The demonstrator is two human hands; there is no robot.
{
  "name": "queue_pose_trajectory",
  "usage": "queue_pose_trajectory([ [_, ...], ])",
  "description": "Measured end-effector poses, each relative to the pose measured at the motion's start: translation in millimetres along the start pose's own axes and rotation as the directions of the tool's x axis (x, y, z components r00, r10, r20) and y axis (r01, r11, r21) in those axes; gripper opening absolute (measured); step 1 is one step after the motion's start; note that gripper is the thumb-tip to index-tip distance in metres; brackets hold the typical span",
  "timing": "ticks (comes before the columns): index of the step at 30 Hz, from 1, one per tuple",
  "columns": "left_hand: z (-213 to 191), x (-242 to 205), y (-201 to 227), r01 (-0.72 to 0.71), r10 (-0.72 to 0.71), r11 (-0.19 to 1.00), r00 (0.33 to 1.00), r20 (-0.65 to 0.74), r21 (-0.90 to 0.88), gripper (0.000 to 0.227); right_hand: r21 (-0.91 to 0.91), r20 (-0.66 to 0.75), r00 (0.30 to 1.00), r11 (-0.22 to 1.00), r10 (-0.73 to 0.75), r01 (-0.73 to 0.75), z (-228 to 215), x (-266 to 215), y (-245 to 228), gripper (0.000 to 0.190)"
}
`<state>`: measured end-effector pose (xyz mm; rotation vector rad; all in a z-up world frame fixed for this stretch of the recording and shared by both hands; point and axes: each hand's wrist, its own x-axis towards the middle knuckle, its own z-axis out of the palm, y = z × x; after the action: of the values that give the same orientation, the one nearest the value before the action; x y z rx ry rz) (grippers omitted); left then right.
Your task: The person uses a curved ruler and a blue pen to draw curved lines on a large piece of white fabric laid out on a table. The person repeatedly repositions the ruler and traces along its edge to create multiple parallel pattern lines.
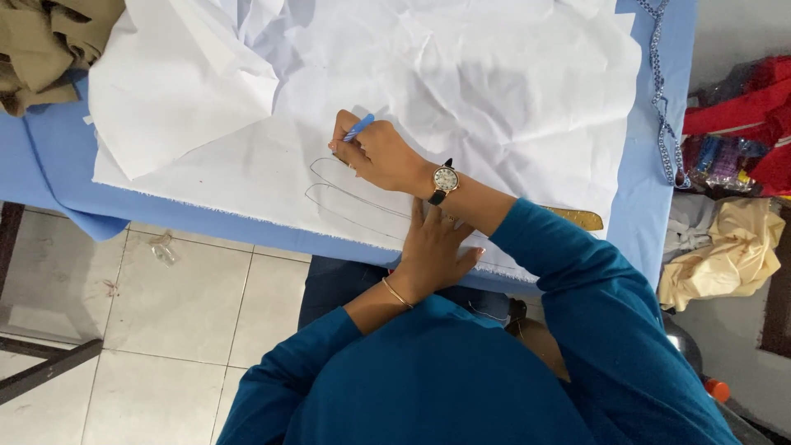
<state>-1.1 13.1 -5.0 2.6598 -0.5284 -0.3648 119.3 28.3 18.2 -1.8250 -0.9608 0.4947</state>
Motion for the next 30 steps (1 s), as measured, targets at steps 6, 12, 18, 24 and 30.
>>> queue_pose_trajectory([
  [6, 1.6, 0.7, -0.1, -0.006, 0.006, 1.0, 1.0, -0.003, -0.002, 0.061, -0.005, -0.057, 0.998, 1.0, 0.024, -0.025, -0.2, -1.8, -3.0, 0.004],
  [12, 9.0, 1.4, -1.3, -0.003, 0.003, 1.0, 1.0, -0.014, 0.004, 0.059, -0.058, -0.098, 0.995, 0.998, 0.024, -0.03, -6.1, -4.4, 0.4, 0.006],
  [18, 2.6, -0.2, -1.2, -0.019, 0.019, 1.0, 0.999, -0.026, 0.0, 0.057, -0.069, -0.148, 0.989, 0.998, -0.013, 0.003, -10.8, -11.1, 7.3, 0.006],
  [24, -4.6, -1.8, 0.9, -0.027, 0.026, 1.0, 0.999, -0.034, -0.011, 0.054, -0.152, -0.122, 0.993, 0.988, -0.001, -0.017, -20.6, -28.2, 9.7, 0.005],
  [30, 11.3, 4.6, -2.6, -0.023, 0.023, 1.0, 1.0, 0.005, -0.013, 0.051, -0.329, -0.15, 0.988, 0.944, -0.028, -0.023, -36.2, -59.0, -3.4, 0.006],
])
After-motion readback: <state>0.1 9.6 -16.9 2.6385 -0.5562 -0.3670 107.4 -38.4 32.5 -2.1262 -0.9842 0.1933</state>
